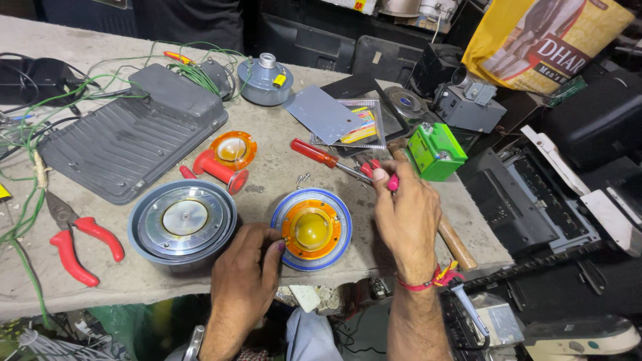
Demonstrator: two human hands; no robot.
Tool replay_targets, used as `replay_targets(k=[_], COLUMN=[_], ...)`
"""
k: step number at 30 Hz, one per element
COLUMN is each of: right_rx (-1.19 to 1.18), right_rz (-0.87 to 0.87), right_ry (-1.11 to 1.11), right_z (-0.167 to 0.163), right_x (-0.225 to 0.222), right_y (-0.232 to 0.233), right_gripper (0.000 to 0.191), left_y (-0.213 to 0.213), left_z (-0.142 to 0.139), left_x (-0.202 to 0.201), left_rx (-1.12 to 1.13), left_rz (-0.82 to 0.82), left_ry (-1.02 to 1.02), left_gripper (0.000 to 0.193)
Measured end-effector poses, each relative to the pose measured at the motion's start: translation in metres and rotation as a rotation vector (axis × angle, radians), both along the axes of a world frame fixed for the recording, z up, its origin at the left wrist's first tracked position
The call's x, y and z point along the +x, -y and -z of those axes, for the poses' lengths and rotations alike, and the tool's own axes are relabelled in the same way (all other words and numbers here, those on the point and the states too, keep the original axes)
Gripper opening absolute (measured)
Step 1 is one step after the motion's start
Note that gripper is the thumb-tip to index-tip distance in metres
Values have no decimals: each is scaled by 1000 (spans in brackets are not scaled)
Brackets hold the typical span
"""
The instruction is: The person uses a soldering iron and pliers to attach small metal pins to a circular orange and blue electronic component. They repeatedly heat the pins and apply solder to secure them in place.
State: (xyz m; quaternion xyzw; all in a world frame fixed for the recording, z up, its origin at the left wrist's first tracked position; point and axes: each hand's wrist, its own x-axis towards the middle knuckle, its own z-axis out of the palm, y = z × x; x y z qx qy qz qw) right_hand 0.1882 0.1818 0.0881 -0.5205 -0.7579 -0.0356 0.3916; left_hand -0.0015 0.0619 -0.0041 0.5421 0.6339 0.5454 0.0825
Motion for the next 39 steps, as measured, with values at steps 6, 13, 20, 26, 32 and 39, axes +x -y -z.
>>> replay_targets(k=[6, 13, 20, 26, 32, 39], right_rx=[414, 702, 560, 559, 457, 190], right_rz=[-166, -384, -618, -483, -81, -17], right_ry=[-21, 83, -24, -427, -129, 47], right_z=[6, 2, -30, -30, -30, 4], right_x=[-13, -45, -57, -25, -7, 4], right_y=[13, 32, 51, 51, 25, -9], right_gripper=[48, 48, 28, 11, 25, 32], left_y=[-1, 0, 1, -2, -1, -2], left_z=[0, -1, -5, -1, 1, 0], left_x=[-1, -1, 0, -3, -2, -2], left_rx=[-8, 80, 16, 22, 32, 9], left_rz=[0, 12, 3, 3, 17, 12], left_ry=[-3, -12, 8, 9, 9, 6], left_gripper=[16, 16, 16, 15, 14, 15])
